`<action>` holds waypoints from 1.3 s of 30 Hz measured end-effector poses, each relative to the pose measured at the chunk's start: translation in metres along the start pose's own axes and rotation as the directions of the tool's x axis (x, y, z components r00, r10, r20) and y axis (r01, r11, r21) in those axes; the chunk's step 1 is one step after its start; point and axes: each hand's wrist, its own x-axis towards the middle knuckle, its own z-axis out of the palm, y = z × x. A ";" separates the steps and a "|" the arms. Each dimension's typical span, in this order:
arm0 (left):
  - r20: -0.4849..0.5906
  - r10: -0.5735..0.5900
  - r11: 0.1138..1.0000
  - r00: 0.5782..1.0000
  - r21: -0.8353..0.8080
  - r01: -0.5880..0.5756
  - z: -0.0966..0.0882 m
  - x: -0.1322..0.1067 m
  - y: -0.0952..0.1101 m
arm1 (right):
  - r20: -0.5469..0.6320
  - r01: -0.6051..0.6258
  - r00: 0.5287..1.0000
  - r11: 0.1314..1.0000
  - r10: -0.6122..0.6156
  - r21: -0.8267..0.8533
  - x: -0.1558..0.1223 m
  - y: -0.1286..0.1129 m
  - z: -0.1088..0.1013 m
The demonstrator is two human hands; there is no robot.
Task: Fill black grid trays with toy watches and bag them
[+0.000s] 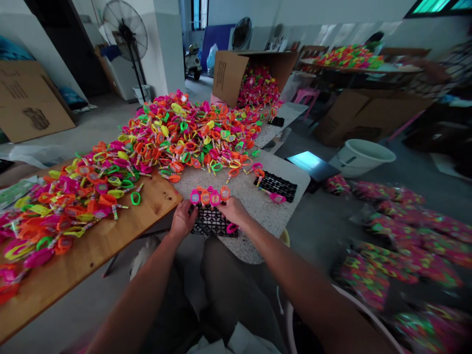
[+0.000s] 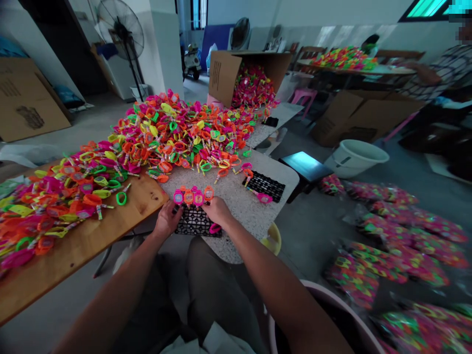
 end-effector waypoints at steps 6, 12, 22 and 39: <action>-0.016 0.002 1.000 1.000 -0.001 -0.002 0.002 0.000 -0.001 | 0.004 0.011 1.000 0.999 -0.011 -0.031 0.005 0.005 0.004; -0.023 0.007 1.000 1.000 0.016 -0.006 0.003 -0.001 -0.003 | -0.017 0.055 0.998 0.971 -0.061 -0.232 0.006 0.002 0.006; -0.031 0.014 1.000 0.999 0.027 -0.013 0.004 -0.002 -0.005 | -0.006 0.092 0.995 0.926 -0.101 -0.366 0.009 -0.003 0.011; -0.035 0.000 1.000 0.999 0.014 0.001 0.005 -0.002 -0.006 | 0.044 0.144 0.989 0.834 -0.142 -0.532 -0.090 0.050 -0.044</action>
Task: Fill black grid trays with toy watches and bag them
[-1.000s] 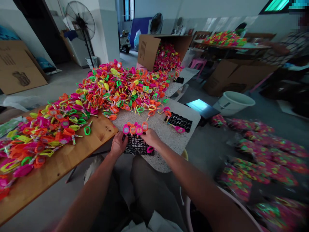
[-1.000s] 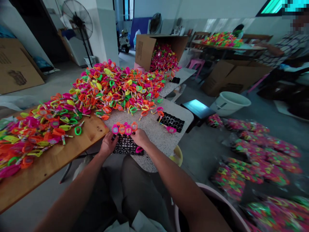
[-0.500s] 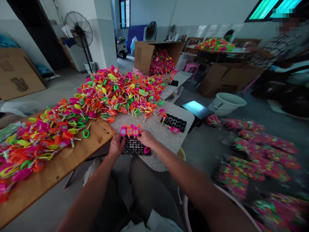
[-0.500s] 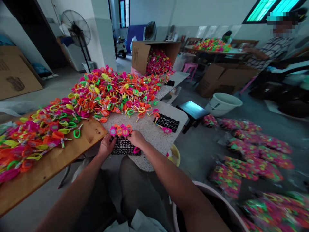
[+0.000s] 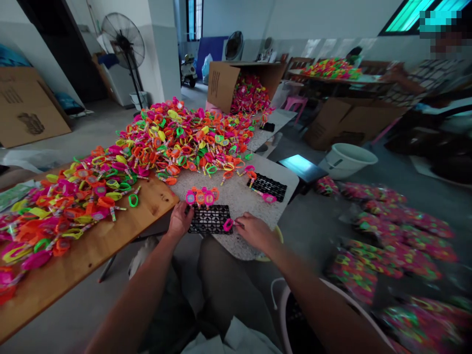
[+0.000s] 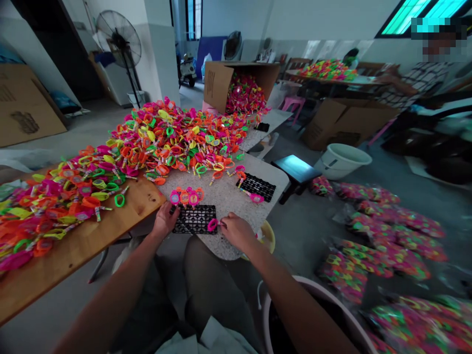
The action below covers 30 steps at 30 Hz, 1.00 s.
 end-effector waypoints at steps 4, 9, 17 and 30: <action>-0.008 0.015 1.000 1.000 0.021 -0.015 -0.001 0.000 0.001 | -0.045 -0.077 0.995 0.971 0.090 0.227 0.010 -0.003 -0.001; -0.007 0.017 0.999 1.000 0.036 -0.017 -0.001 0.001 0.002 | 0.061 -0.227 0.962 0.655 0.267 0.721 0.042 -0.018 -0.004; 0.001 0.010 1.000 1.000 0.017 -0.010 -0.002 0.001 0.002 | 0.200 -0.296 0.913 0.238 0.356 0.925 0.091 -0.044 0.020; 0.016 0.002 1.000 1.000 0.020 -0.002 -0.003 0.001 0.004 | -0.074 -0.205 0.945 0.752 0.319 0.627 0.084 -0.051 0.033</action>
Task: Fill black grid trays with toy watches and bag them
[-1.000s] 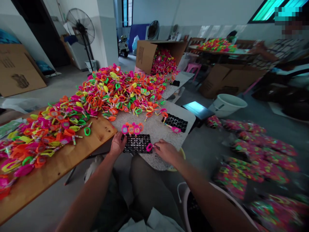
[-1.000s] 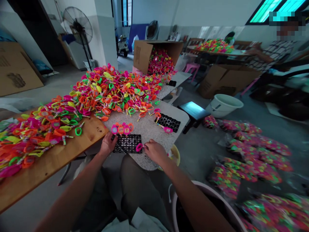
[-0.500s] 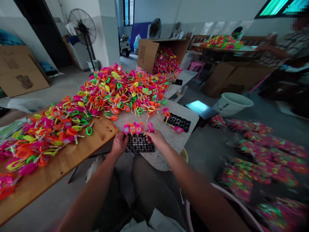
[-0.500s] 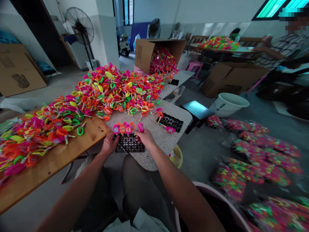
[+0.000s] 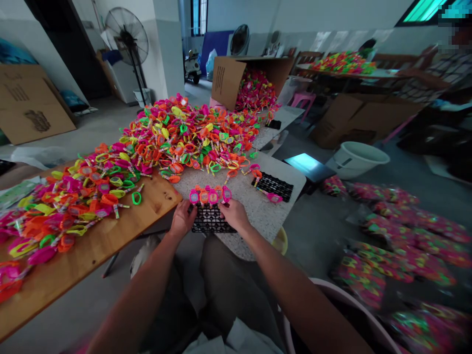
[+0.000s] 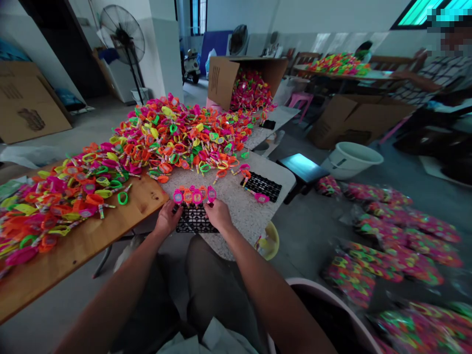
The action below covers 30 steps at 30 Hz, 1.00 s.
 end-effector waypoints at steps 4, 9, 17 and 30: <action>0.001 0.003 1.000 1.000 -0.011 -0.003 -0.001 0.000 0.000 | -0.002 0.022 1.000 1.000 -0.022 0.008 -0.002 0.007 0.000; 0.011 0.003 1.000 1.000 -0.012 -0.003 0.000 0.001 0.000 | -0.052 0.059 0.997 0.998 -0.061 -0.029 -0.005 0.010 0.001; 0.002 0.000 1.000 1.000 0.006 0.000 0.001 0.001 0.001 | -0.067 0.106 0.990 0.966 -0.125 -0.234 -0.005 0.004 0.002; -0.020 0.004 1.000 1.000 -0.013 -0.005 0.002 0.001 -0.001 | -0.032 0.107 0.990 0.883 -0.137 -0.456 -0.003 -0.006 0.010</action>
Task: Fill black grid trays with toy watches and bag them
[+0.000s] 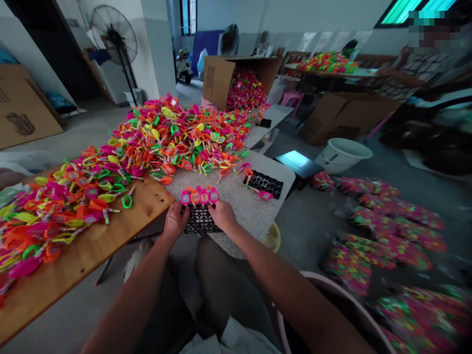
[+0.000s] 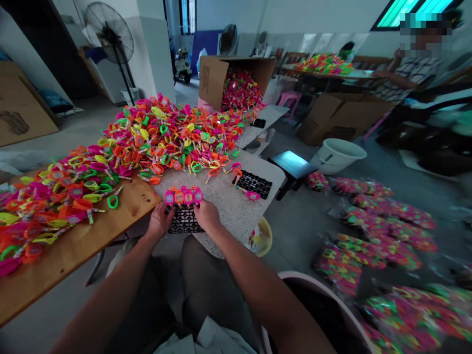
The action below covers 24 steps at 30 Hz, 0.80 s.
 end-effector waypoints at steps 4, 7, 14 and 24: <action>-0.013 -0.001 1.000 1.000 -0.025 0.001 0.000 -0.001 0.001 | 0.198 -0.041 0.980 0.960 -0.015 0.276 0.006 0.012 -0.012; -0.002 -0.003 0.999 1.000 -0.041 0.003 -0.002 -0.001 0.001 | 0.224 -0.180 0.968 0.926 0.108 0.331 0.029 0.038 -0.031; 0.033 -0.002 0.999 0.999 -0.040 0.003 -0.003 -0.002 -0.001 | -0.168 -0.482 0.870 0.871 0.463 -0.095 0.112 0.106 -0.064; 0.026 -0.004 1.000 1.000 -0.019 0.004 -0.001 -0.002 -0.003 | -0.141 -0.562 0.818 0.827 0.558 0.011 0.119 0.114 -0.068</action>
